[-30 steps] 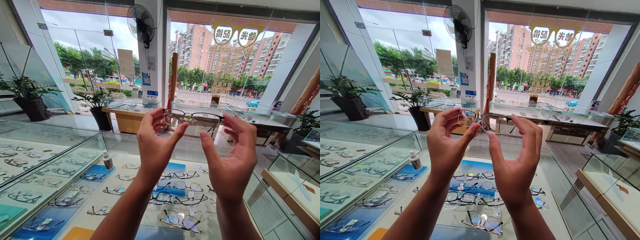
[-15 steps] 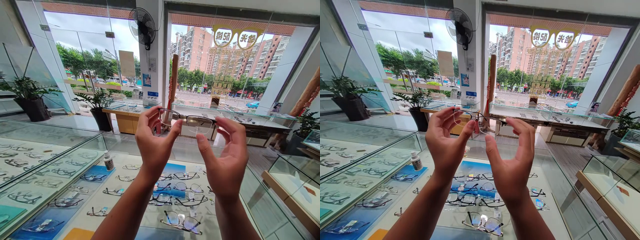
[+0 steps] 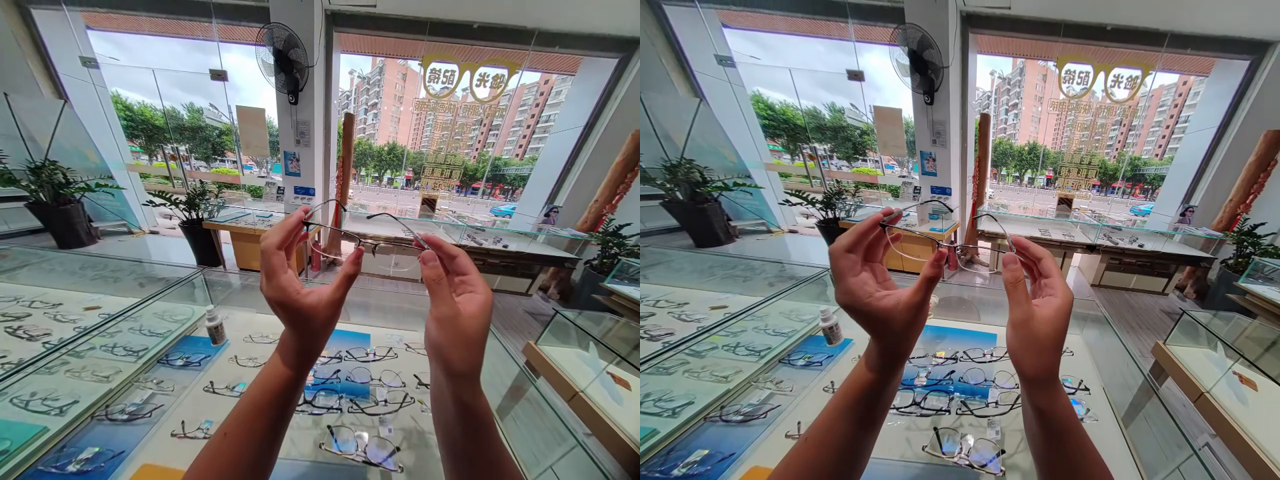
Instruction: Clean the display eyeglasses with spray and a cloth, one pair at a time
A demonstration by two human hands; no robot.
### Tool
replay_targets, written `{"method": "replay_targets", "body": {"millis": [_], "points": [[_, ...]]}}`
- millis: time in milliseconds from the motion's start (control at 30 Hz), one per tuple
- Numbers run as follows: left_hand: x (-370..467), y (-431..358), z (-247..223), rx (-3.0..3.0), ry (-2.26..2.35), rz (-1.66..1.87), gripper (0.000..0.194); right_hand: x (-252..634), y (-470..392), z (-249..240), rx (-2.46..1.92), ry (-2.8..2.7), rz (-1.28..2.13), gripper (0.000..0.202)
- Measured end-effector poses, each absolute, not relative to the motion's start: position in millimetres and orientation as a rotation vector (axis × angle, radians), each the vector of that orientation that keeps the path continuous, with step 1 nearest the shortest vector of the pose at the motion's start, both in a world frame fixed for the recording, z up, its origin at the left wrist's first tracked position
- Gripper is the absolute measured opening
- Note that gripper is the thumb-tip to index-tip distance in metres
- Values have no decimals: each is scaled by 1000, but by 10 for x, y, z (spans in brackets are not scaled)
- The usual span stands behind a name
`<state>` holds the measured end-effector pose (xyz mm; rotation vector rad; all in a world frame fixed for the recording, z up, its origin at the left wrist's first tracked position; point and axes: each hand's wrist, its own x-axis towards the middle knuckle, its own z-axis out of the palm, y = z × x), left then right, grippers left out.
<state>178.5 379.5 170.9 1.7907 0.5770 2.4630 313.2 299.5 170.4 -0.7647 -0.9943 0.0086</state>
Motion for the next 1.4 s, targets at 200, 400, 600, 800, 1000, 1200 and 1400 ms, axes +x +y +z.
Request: {"method": "replay_targets", "body": {"millis": [200,400,600,800,1000,1200,1400], "points": [[1809,3841,1716,1785,523,2331,65,3180,3003,1700,-701,-1057,128,24],[1830,3907,1702,1745,406,2254,62,3197,2970,1746,-648,-1077,310,18],[1828,3970,1700,1755,367,2258,61,3257,2989,1735,-698,-1109,353,14],[1770,3968,1718,1971,318,2146,69,3403,3035,1709,-858,-1177,158,16],[1706,3911,1745,2196,151,1891,71,3466,3024,1735,-947,-1383,209,10],[1703,3862,1753,2175,84,1829,69,3474,2962,1763,-903,-1489,356,9],[1702,3852,1777,2150,54,1743,69,3462,2955,1753,-891,-1495,415,8]]}}
